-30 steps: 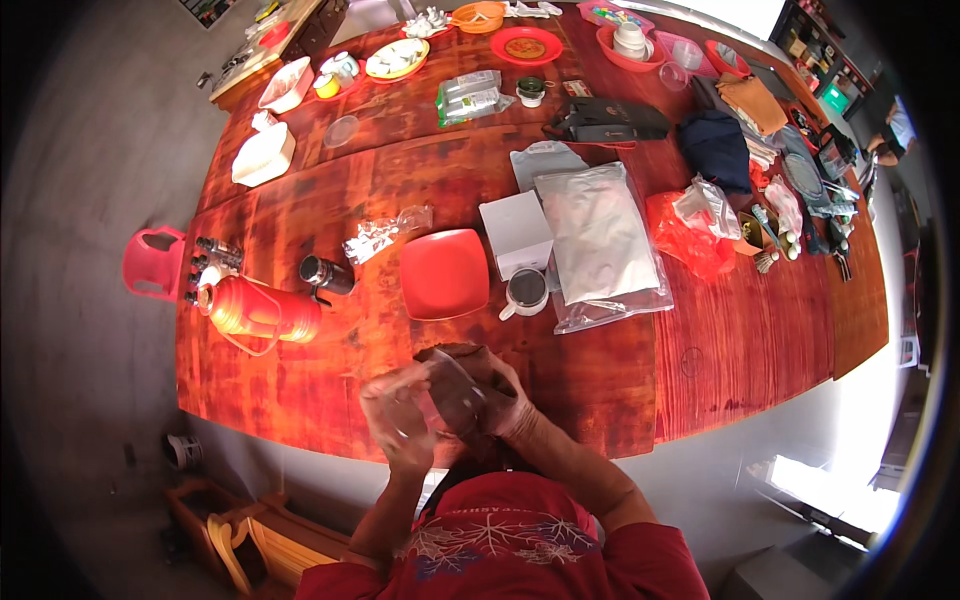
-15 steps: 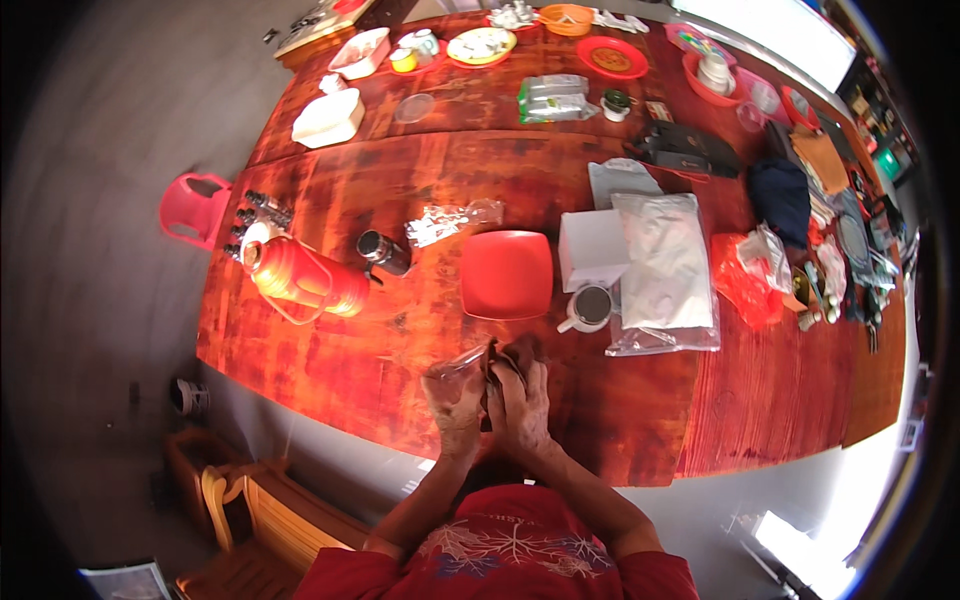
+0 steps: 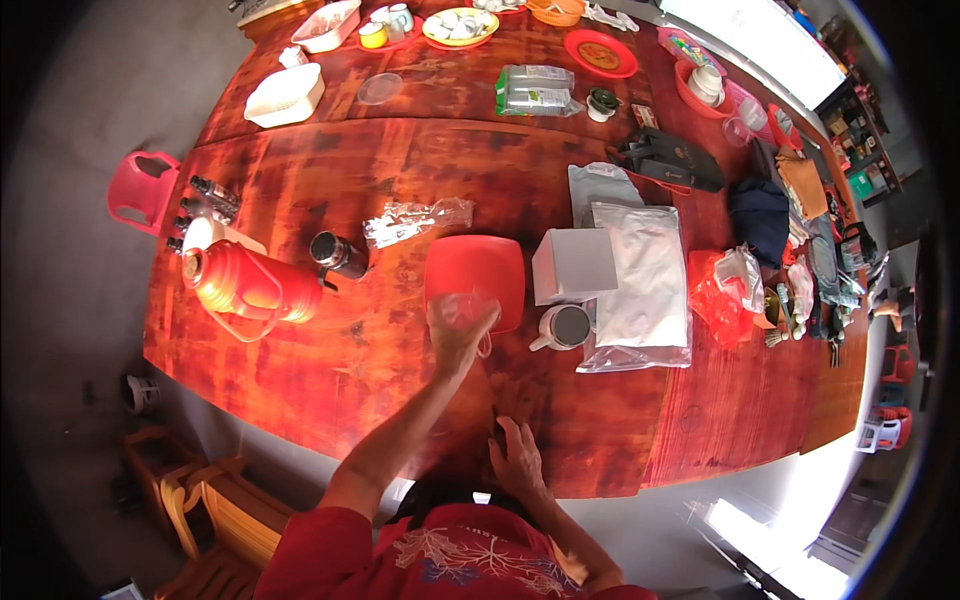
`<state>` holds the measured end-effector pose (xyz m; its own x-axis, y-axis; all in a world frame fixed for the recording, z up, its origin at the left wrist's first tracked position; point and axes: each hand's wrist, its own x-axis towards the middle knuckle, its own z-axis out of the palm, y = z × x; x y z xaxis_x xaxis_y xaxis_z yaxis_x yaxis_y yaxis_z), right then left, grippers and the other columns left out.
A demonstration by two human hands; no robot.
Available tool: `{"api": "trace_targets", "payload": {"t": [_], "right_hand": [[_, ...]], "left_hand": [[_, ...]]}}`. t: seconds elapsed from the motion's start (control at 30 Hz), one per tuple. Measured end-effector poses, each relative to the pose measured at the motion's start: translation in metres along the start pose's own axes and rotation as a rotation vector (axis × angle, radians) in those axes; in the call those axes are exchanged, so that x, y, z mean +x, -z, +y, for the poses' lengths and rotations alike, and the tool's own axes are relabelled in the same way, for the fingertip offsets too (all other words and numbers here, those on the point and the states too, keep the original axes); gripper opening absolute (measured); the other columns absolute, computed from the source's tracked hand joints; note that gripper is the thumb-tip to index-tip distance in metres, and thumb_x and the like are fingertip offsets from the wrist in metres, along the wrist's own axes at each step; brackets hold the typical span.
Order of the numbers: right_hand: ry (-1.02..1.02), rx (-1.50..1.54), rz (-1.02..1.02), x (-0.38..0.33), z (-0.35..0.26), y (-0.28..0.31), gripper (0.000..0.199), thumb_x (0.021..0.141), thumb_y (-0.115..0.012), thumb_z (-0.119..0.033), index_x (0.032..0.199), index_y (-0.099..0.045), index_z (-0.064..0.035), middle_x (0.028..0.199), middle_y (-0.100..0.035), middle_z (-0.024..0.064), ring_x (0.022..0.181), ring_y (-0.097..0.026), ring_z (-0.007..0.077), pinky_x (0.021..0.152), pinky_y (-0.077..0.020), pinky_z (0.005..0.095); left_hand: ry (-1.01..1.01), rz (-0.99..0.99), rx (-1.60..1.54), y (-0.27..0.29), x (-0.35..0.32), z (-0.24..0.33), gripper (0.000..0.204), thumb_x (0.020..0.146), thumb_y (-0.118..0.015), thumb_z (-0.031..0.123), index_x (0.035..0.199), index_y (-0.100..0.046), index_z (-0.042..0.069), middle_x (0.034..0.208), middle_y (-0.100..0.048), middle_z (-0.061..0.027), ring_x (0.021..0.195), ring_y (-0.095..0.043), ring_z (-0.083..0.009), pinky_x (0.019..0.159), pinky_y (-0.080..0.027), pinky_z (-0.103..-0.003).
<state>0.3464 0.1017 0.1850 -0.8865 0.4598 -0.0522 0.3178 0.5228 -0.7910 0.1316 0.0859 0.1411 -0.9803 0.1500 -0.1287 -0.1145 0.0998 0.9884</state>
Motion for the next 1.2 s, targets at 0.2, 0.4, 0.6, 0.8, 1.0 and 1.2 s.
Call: {"api": "trace_targets", "payload": {"t": [0.2, 0.4, 0.6, 0.8, 1.0, 1.2], "right_hand": [[-0.246, 0.071, 0.107, -0.019, 0.038, 0.013, 0.026, 0.081, -0.06, -0.009, 0.105, -0.055, -0.0006, 0.097, -0.056, 0.0196, 0.086, -0.056, 0.0365, 0.072, -0.0468, 0.0402], [-0.36, 0.075, 0.118, -0.021, 0.052, 0.014, 0.025, 0.08, -0.06, -0.01, 0.104, -0.056, -0.0004, 0.096, -0.057, 0.0208, 0.086, -0.057, 0.0371, 0.072, -0.0469, 0.04], [-0.393, 0.136, 0.114, -0.016, 0.055, 0.013, 0.026, 0.08, -0.059, -0.01, 0.104, -0.056, -0.0013, 0.095, -0.056, 0.0216, 0.086, -0.057, 0.0392, 0.071, -0.047, 0.042], [-0.407, 0.157, 0.13, -0.013, 0.063, 0.015, 0.024, 0.08, -0.059, -0.009, 0.103, -0.057, 0.0003, 0.097, -0.057, 0.0205, 0.086, -0.058, 0.0357, 0.073, -0.047, 0.0381], [-0.415, 0.17, 0.142, -0.02, 0.069, 0.019, 0.026, 0.08, -0.059, -0.008, 0.104, -0.056, 0.0006, 0.099, -0.057, 0.0205, 0.088, -0.058, 0.0361, 0.076, -0.0466, 0.0383], [-0.414, 0.169, 0.156, -0.03, 0.071, 0.021, 0.026, 0.079, -0.06, -0.009, 0.103, -0.057, 0.0005, 0.099, -0.057, 0.0208, 0.09, -0.057, 0.037, 0.078, -0.0459, 0.0391]], "left_hand": [[0.205, -0.033, 0.059, -0.057, 0.078, -0.023, 0.067, 0.061, -0.082, 0.031, 0.111, -0.046, 0.004, 0.111, -0.042, -0.0181, 0.099, -0.048, -0.0274, 0.078, -0.046, -0.042], [0.18, 0.164, 0.428, -0.087, 0.1, -0.035, 0.081, 0.056, -0.082, 0.043, 0.114, -0.041, 0.005, 0.113, -0.043, -0.0191, 0.107, -0.041, -0.0348, 0.089, -0.038, -0.048], [0.185, 0.239, 0.508, -0.101, 0.104, -0.057, 0.085, 0.052, -0.084, 0.046, 0.115, -0.041, 0.006, 0.113, -0.044, -0.0184, 0.107, -0.041, -0.0389, 0.089, -0.037, -0.048], [0.195, 0.288, 0.499, -0.108, 0.104, -0.074, 0.09, 0.052, -0.084, 0.047, 0.12, -0.041, 0.007, 0.113, -0.043, -0.0213, 0.106, -0.041, -0.04, 0.088, -0.038, -0.048], [0.169, 0.285, 0.512, -0.112, 0.105, -0.08, 0.093, 0.053, -0.084, 0.049, 0.122, -0.039, 0.007, 0.113, -0.04, -0.0227, 0.106, -0.041, -0.0399, 0.088, -0.038, -0.048], [0.18, 0.199, 0.493, -0.1, 0.098, -0.065, 0.102, 0.062, -0.077, 0.053, 0.137, -0.025, 0.008, 0.121, -0.035, -0.0262, 0.114, -0.036, -0.0421, 0.094, -0.036, -0.049]]}}
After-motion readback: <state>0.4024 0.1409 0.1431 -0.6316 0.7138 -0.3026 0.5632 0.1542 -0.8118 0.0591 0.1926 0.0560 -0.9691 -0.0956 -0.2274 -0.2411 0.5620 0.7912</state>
